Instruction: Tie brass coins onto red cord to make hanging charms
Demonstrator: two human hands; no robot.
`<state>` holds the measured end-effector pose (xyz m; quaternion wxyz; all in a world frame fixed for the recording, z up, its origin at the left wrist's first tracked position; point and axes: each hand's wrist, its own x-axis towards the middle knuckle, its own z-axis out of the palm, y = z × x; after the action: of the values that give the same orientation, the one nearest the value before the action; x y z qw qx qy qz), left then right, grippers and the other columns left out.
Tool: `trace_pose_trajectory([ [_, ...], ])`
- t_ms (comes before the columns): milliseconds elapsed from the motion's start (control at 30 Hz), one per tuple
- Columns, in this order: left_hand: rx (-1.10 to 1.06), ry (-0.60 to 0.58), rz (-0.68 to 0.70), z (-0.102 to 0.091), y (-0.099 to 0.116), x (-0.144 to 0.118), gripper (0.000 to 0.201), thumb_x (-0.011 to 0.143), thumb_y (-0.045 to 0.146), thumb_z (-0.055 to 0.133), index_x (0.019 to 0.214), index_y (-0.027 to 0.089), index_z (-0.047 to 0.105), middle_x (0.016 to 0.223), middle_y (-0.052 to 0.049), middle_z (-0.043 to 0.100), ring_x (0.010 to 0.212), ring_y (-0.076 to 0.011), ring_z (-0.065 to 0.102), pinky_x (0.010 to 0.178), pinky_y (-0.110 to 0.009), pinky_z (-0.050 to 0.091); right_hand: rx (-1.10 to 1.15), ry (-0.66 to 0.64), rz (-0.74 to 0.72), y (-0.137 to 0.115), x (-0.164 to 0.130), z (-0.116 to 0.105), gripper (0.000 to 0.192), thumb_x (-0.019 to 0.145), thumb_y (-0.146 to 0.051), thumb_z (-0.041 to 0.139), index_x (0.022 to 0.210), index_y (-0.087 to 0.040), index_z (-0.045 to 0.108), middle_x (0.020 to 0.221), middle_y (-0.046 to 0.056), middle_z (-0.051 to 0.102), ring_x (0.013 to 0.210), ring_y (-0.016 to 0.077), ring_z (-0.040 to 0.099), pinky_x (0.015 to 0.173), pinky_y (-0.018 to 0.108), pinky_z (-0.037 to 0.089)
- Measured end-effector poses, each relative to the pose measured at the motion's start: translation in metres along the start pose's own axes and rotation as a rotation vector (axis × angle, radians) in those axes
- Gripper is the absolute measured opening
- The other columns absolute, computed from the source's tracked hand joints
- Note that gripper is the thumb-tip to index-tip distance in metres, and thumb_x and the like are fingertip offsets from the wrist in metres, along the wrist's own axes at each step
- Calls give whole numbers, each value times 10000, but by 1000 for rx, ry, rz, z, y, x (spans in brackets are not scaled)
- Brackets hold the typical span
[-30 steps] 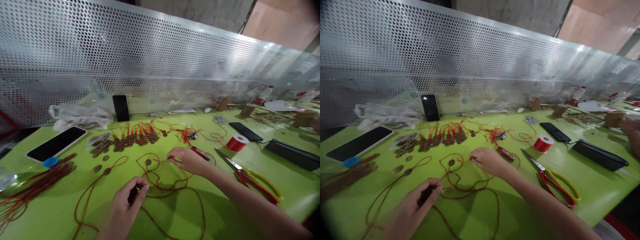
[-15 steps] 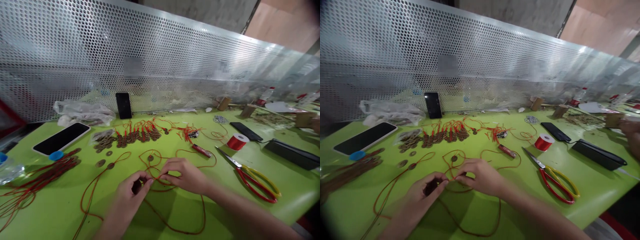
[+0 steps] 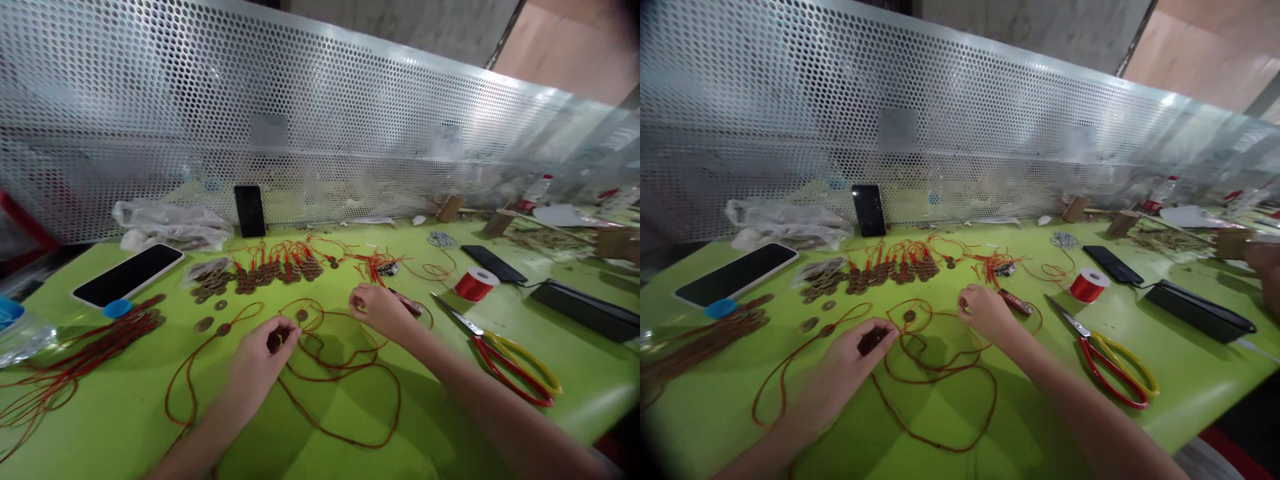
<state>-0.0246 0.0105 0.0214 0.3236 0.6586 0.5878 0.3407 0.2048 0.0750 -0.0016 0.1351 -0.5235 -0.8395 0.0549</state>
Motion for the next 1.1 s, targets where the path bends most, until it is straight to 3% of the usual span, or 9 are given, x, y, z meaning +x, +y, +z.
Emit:
trace_pose_trajectory([
  [167, 99, 29, 86, 7, 7, 36, 201, 770, 359, 527, 725, 184, 614, 681, -10, 655, 618, -165, 580, 593, -253, 414, -33, -52, -38, -6, -2, 2, 131, 833, -211, 548, 914, -171, 641, 905, 54, 656, 819, 164, 598, 720, 252, 434],
  [400, 140, 30, 153, 20, -9, 70, 210, 797, 365, 498, 780, 182, 599, 680, -4, 647, 574, -147, 573, 558, -241, 410, -113, -48, 45, -3, 2, -2, 155, 863, -142, 464, 870, -133, 619, 891, 91, 638, 811, 182, 588, 716, 275, 426],
  [567, 137, 53, 150, 22, -17, 77, 215, 777, 369, 498, 771, 181, 602, 702, -16, 660, 613, -161, 589, 590, -255, 435, -141, -108, -117, -3, 2, 4, 161, 894, -237, 480, 896, -161, 621, 906, 64, 634, 841, 176, 582, 757, 278, 432],
  [700, 112, 87, 125, 21, -23, 80, 240, 766, 395, 489, 779, 186, 605, 716, -22, 661, 642, -176, 592, 594, -269, 440, -323, -102, -182, 3, 2, 14, 164, 906, -166, 441, 914, -138, 603, 872, 87, 613, 831, 198, 570, 752, 310, 437],
  [800, 95, 60, 123, 22, -27, 81, 232, 769, 391, 490, 778, 187, 600, 706, -18, 654, 637, -171, 588, 597, -266, 443, -367, -79, -100, 14, 2, 11, 170, 898, -133, 431, 894, -132, 601, 881, 98, 612, 837, 207, 570, 752, 314, 436],
  [933, 127, 17, 157, 24, -31, 83, 209, 776, 373, 498, 777, 193, 606, 706, -9, 649, 610, -160, 576, 583, -262, 435, -212, -69, 47, 31, -4, -11, 177, 903, -180, 424, 936, -150, 596, 935, 89, 627, 863, 195, 587, 768, 299, 431],
  [1033, 181, 0, 167, 25, -32, 84, 211, 784, 373, 499, 786, 198, 618, 681, -3, 638, 563, -155, 552, 545, -262, 413, -155, 25, 272, 49, -20, -29, 216, 865, -305, 486, 974, -140, 576, 964, 101, 623, 850, 212, 594, 747, 310, 433],
  [1100, 209, 12, 171, 25, -31, 83, 214, 785, 375, 501, 794, 201, 625, 673, -3, 637, 559, -159, 552, 535, -263, 403, -191, 81, 443, 64, -34, -36, 369, 818, -451, 525, 976, -120, 567, 960, 122, 619, 862, 250, 590, 733, 337, 429],
])
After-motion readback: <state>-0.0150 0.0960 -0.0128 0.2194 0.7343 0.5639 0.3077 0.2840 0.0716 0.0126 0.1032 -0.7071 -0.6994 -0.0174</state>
